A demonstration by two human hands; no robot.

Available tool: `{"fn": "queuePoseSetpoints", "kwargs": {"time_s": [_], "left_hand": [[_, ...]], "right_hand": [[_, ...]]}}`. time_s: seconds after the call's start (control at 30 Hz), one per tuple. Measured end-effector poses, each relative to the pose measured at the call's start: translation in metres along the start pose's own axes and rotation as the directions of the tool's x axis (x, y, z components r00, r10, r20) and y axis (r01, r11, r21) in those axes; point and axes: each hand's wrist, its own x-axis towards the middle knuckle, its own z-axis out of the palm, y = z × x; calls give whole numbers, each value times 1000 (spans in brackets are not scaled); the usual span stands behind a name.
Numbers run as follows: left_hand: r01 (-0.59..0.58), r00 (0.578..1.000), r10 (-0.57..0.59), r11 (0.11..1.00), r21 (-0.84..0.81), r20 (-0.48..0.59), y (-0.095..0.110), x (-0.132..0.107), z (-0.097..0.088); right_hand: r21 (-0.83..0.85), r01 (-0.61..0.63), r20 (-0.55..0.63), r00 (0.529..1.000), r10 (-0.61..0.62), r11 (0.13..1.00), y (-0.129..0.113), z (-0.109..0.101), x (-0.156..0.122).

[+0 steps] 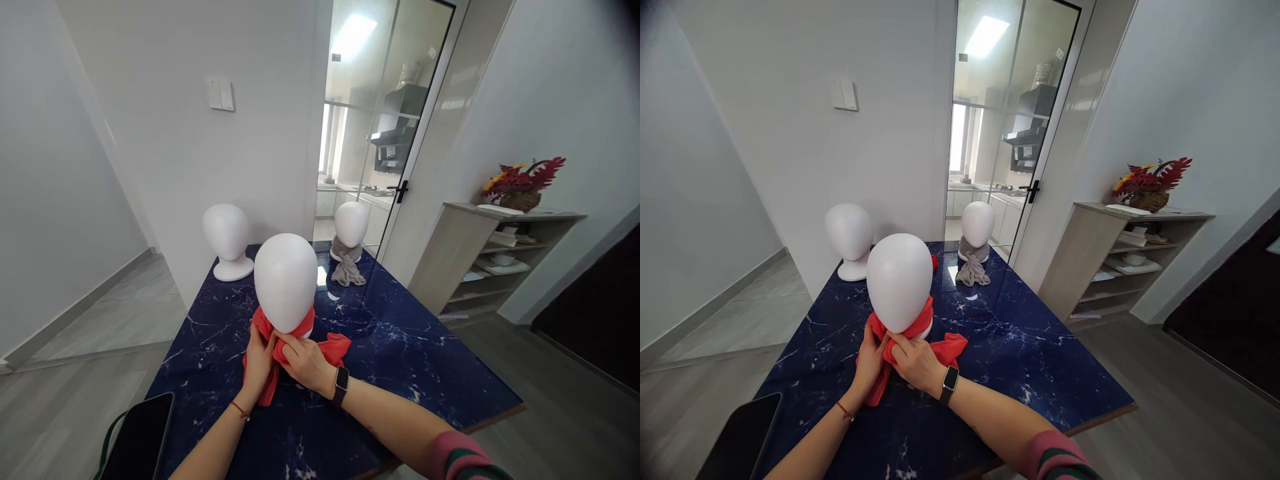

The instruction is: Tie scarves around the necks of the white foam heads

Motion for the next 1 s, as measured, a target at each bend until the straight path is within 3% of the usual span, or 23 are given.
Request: {"fn": "queuePoseSetpoints", "kwargs": {"time_s": [0.1, 0.2, 0.33, 0.47, 0.6, 0.7, 0.87, 0.93, 1.0], "left_hand": [[17, 1000, -17, 1000, -1, 9, -3, 0, 0], [-30, 1000, 31, 998, -61, 5, -6, 1, 2], [-80, 997, 77, 987, -138, -28, -11, 3, 4], [-32, 999, 26, 990, -138, -47, -16, 7, 2], [23, 999, -17, 989, -149, 40, -17, 15, -6], [137, 985, -108, 962, -237, 131, -15, 21, -15], [352, 882, -174, 861, -368, 438, -4, 24, -31], [350, 866, -170, 878, -326, 471, -1, 24, -35], [288, 889, -153, 919, -268, 431, -3, 25, -35]], "right_hand": [[-11, 38, -14, 999, -38, 999, 1, 1, 1], [-45, 86, 79, 993, -83, 995, -2, -3, 8], [-131, 8, 242, 970, 24, 991, -8, -8, 25], [-115, -51, 284, 955, 82, 992, -14, -7, 39], [-98, -141, 261, 952, 162, 985, -18, -3, 45], [-115, -178, 261, 944, 203, 977, -19, 1, 45], [-187, -201, 281, 927, 248, 962, -21, 6, 45], [-200, -228, 287, 916, 279, 953, -22, 7, 45], [-201, -254, 307, 901, 307, 946, -23, 7, 45]]}}
